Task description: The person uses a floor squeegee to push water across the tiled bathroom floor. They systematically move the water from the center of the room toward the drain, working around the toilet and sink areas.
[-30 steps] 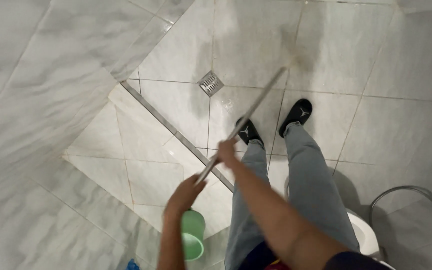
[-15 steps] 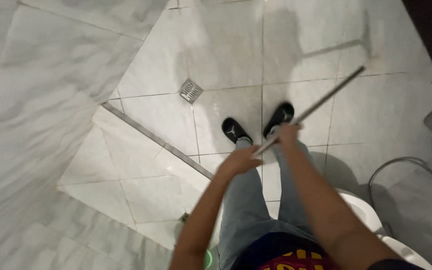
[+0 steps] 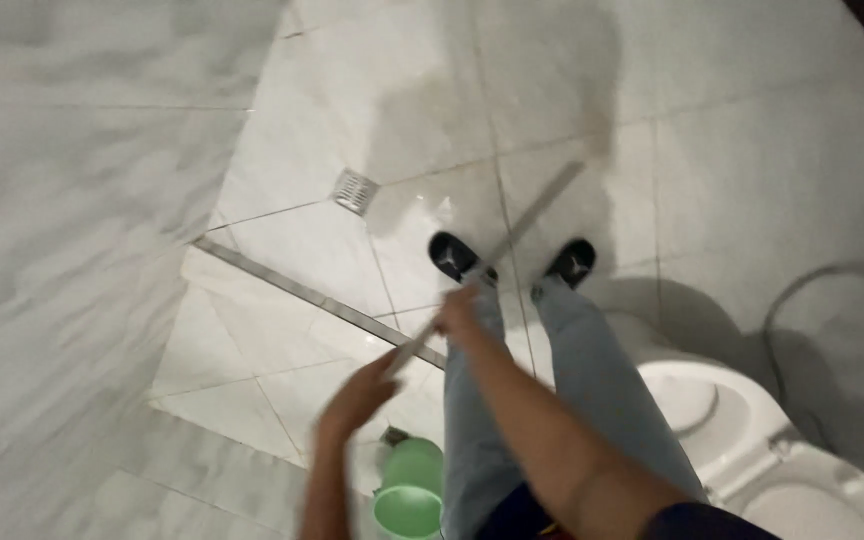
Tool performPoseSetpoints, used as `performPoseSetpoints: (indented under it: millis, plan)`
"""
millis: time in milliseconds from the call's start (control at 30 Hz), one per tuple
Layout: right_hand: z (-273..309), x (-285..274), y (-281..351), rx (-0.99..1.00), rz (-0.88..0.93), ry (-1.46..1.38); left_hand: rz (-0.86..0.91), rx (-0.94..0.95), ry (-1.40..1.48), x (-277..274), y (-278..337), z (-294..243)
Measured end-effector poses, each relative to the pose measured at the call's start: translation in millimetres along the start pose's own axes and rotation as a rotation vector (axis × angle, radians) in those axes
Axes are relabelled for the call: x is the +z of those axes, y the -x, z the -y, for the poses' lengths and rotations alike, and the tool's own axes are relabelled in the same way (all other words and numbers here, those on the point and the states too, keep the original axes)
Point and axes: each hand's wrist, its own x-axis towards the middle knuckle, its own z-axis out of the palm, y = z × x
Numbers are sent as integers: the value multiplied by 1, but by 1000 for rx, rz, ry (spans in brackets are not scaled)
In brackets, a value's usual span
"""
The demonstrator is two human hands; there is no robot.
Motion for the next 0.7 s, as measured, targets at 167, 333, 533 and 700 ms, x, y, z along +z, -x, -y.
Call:
performPoseSetpoints:
  millis: [167,333,533,700]
  plan:
    - [-9,74,49,-122,-194,-604,-56,-491,56,-16,92,-72]
    - [-96,-48,-15,-212,-263,-845,57,-92,-156,20,39,-121]
    - [-216,-288,-108,-310,-875,-954,133,316,-276,146,-126,-200]
    - [-265,-350,-135,-133,-1003,-991,132,396,-402,223,-214,-232]
